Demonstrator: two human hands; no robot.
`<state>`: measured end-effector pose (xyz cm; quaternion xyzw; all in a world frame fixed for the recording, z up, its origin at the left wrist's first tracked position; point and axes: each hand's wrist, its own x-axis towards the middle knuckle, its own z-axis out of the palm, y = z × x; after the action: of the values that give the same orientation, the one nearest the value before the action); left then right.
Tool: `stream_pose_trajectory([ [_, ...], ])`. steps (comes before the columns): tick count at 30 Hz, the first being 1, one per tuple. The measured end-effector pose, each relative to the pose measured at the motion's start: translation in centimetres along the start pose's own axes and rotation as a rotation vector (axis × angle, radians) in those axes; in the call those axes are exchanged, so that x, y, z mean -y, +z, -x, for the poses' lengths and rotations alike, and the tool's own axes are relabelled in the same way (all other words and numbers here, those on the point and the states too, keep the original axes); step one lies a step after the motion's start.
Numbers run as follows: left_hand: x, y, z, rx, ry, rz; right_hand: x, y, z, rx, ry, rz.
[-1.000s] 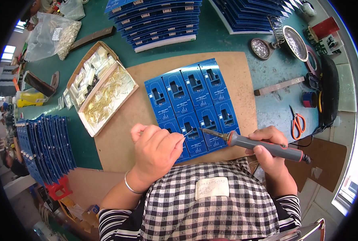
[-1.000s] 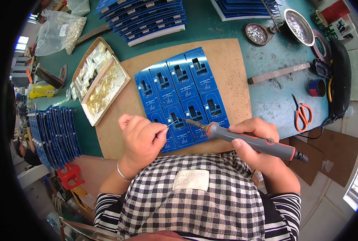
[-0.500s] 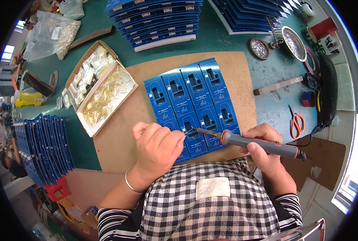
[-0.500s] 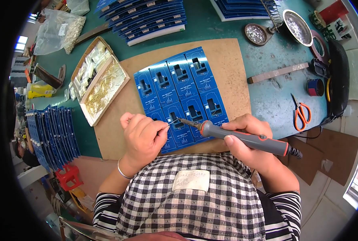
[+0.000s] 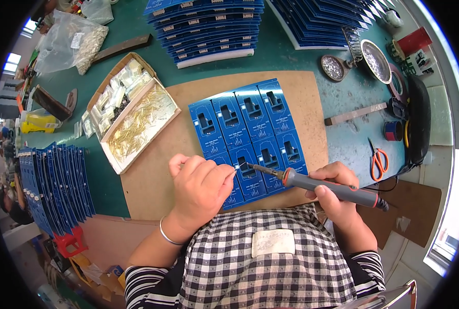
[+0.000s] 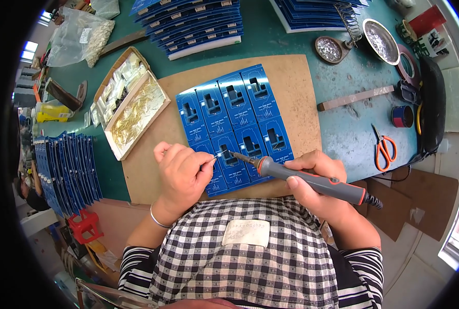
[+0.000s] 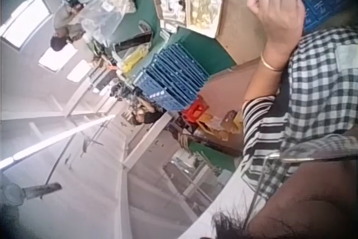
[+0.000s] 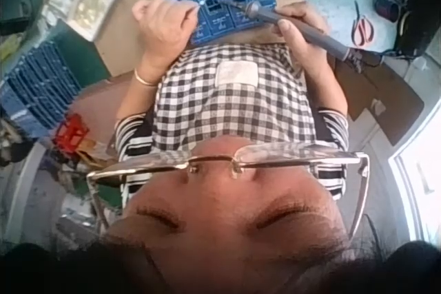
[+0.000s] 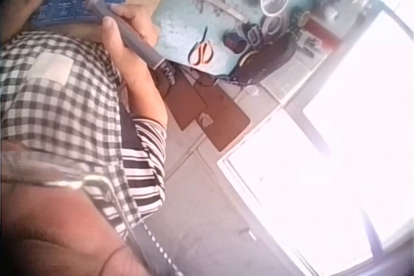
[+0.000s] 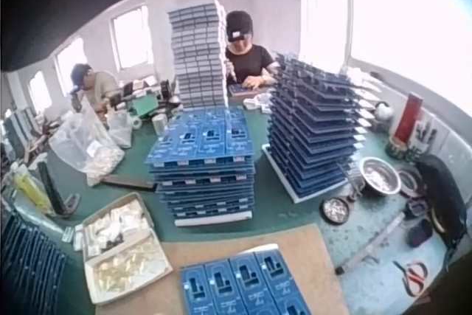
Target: The person assembles electronic components onto blue circuit boards by hand, then solders them in place with a soldering iron and solder wire.
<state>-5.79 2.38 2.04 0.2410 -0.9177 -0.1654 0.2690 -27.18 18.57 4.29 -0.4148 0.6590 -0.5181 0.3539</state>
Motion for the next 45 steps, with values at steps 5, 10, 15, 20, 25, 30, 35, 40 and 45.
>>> stream_pose_trajectory([
  [5, 0.5, -1.1, 0.1, 0.004, 0.016, -0.057, -0.2, -0.2, 0.0, -0.001, -0.014, 0.004],
  [10, -0.2, -1.0, -0.4, -0.028, -0.053, -0.013, 0.1, -2.7, 0.0, -0.039, -0.096, 0.016],
  [15, -0.7, 0.1, -1.8, -0.004, 0.027, 0.021, 1.1, -5.0, 0.0, -0.129, -0.03, -0.051],
  [20, -1.4, 0.8, -3.1, 0.09, 0.067, 0.041, 0.9, -4.7, -0.5, -0.068, 0.015, -0.009],
  [25, -1.7, 1.5, -3.3, 0.122, 0.066, 0.072, 0.8, -4.3, -1.1, -0.034, -0.01, 0.004],
  [30, -1.6, 1.9, -2.9, 0.168, 0.074, 0.042, 0.4, -4.0, -1.2, -0.006, 0.022, 0.008],
  [35, -1.6, 1.9, -2.9, 0.167, 0.059, 0.051, 0.5, -3.7, -1.1, -0.007, 0.052, -0.013],
  [40, -1.8, 2.1, -2.9, 0.149, 0.061, 0.035, 0.4, -3.8, -0.9, -0.014, 0.048, 0.044],
  [45, -1.9, 2.3, -2.9, 0.158, 0.063, 0.014, 0.2, -3.9, -0.8, 0.0, 0.025, 0.091],
])
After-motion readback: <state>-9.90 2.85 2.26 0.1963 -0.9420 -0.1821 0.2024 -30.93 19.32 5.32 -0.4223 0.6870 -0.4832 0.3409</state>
